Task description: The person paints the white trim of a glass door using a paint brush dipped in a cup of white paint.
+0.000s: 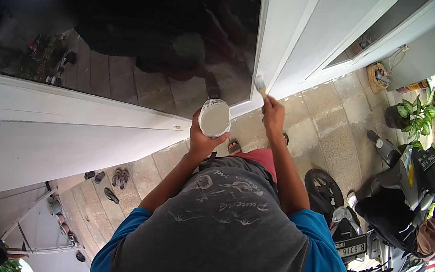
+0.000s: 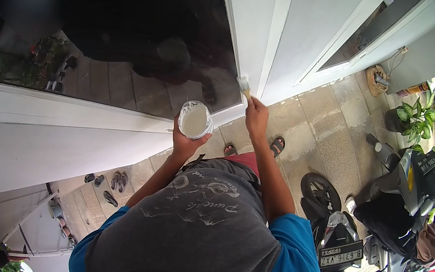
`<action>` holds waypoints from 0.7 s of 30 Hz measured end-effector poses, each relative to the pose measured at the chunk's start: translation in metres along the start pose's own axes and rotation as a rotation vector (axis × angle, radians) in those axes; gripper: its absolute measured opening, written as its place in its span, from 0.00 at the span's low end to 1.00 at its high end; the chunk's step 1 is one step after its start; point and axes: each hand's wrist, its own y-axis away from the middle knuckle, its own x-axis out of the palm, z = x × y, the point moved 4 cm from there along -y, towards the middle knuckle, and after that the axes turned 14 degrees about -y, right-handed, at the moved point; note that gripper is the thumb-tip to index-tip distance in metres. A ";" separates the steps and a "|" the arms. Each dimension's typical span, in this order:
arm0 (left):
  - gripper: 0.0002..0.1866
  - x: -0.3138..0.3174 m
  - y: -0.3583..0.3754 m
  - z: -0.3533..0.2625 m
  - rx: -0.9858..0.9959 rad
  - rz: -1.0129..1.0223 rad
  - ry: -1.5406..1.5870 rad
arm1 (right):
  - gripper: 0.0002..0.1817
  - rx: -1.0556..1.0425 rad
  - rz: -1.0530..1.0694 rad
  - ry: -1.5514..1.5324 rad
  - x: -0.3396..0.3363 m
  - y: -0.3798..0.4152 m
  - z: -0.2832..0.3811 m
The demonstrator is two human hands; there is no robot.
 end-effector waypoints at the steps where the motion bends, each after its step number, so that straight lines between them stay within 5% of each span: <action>1: 0.53 0.001 0.000 0.001 -0.026 0.003 0.026 | 0.16 -0.013 0.032 -0.121 0.007 0.015 0.043; 6: 0.54 0.003 -0.002 -0.005 -0.035 0.003 -0.031 | 0.19 -0.501 0.184 -0.414 0.012 0.053 0.151; 8: 0.54 0.003 -0.005 -0.009 -0.015 -0.006 -0.039 | 0.19 -0.502 0.175 -0.418 0.019 0.036 0.140; 17: 0.51 0.004 -0.004 -0.008 0.014 -0.058 -0.003 | 0.19 -0.366 -0.063 0.045 -0.016 -0.035 -0.083; 19: 0.50 0.004 -0.003 -0.007 0.004 -0.061 -0.017 | 0.18 0.145 -0.004 0.135 -0.020 -0.035 -0.109; 21: 0.51 0.004 -0.004 -0.008 0.014 -0.058 -0.013 | 0.17 0.138 0.016 0.083 -0.014 -0.032 -0.083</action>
